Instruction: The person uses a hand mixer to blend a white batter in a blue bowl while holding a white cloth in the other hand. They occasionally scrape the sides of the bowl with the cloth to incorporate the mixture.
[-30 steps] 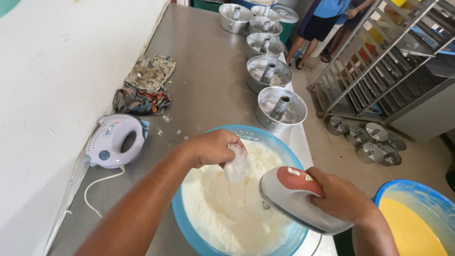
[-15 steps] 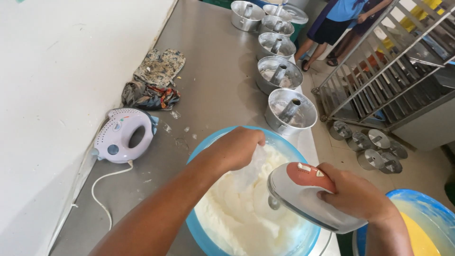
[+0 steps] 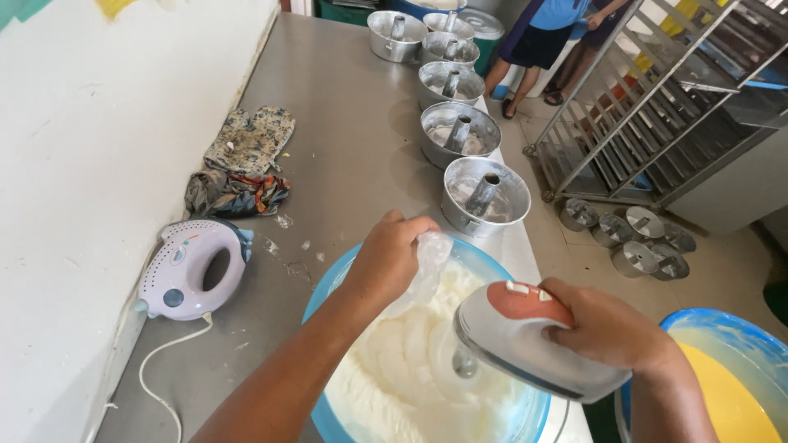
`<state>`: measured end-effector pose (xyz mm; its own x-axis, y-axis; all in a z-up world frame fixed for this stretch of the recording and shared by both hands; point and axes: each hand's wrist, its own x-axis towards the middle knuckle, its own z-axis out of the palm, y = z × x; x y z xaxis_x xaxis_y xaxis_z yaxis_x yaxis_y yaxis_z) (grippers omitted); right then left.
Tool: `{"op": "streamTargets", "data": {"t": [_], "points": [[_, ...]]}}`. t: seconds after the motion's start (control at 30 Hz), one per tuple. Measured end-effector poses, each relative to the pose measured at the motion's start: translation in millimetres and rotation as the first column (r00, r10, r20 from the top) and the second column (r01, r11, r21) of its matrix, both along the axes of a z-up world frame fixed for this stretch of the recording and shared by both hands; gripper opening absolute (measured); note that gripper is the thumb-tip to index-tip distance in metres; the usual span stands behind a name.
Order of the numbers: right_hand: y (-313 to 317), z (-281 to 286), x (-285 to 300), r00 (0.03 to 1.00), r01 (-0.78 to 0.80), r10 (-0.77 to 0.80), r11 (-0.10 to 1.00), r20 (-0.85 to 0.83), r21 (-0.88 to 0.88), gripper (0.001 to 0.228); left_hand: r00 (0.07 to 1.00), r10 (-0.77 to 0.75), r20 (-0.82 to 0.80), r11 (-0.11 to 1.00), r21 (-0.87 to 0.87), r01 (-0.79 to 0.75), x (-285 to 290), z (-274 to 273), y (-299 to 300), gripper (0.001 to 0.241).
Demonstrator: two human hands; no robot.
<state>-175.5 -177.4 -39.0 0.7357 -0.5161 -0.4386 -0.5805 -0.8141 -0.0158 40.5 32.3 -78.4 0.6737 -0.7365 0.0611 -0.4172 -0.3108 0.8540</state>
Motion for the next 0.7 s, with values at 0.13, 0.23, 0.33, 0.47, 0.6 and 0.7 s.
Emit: {"op": "streamTargets", "data": {"t": [0.13, 0.23, 0.33, 0.47, 0.6, 0.7], "points": [[6.9, -4.9, 15.6, 1.0, -0.008, 0.008, 1.0, -0.004, 0.024, 0.043, 0.998, 0.036, 0.057, 0.995, -0.096, -0.03, 1.3, -15.0, -7.2, 0.03], [14.8, -15.4, 18.7, 0.999, -0.036, 0.036, 0.999, 0.015, -0.014, 0.033, 0.986, 0.114, 0.118, 0.984, -0.149, -0.096, 4.3, -19.9, -15.0, 0.009], [20.8, -19.8, 16.7, 0.999, -0.051, 0.051, 0.999, -0.003, 0.01, 0.035, 0.958, 0.249, 0.141, 0.966, -0.115, -0.234, 7.8, -25.3, -22.2, 0.022], [24.1, -15.1, 11.7, 0.998, -0.066, 0.067, 0.996, -0.009, 0.059, 0.036, 0.936, 0.308, 0.167, 0.949, 0.019, -0.316, 9.5, -15.6, -19.0, 0.06], [27.2, -6.3, 8.7, 0.996, -0.072, 0.077, 0.992, -0.046, 0.102, 0.036, 0.925, 0.323, 0.199, 0.899, 0.241, -0.365, 3.2, 6.0, -12.1, 0.055], [23.3, -6.9, 5.3, 0.994, -0.101, 0.104, 0.993, -0.037, 0.067, 0.036, 0.923, 0.342, 0.178, 0.896, 0.233, -0.377, 1.3, 5.0, -12.1, 0.047]]}}
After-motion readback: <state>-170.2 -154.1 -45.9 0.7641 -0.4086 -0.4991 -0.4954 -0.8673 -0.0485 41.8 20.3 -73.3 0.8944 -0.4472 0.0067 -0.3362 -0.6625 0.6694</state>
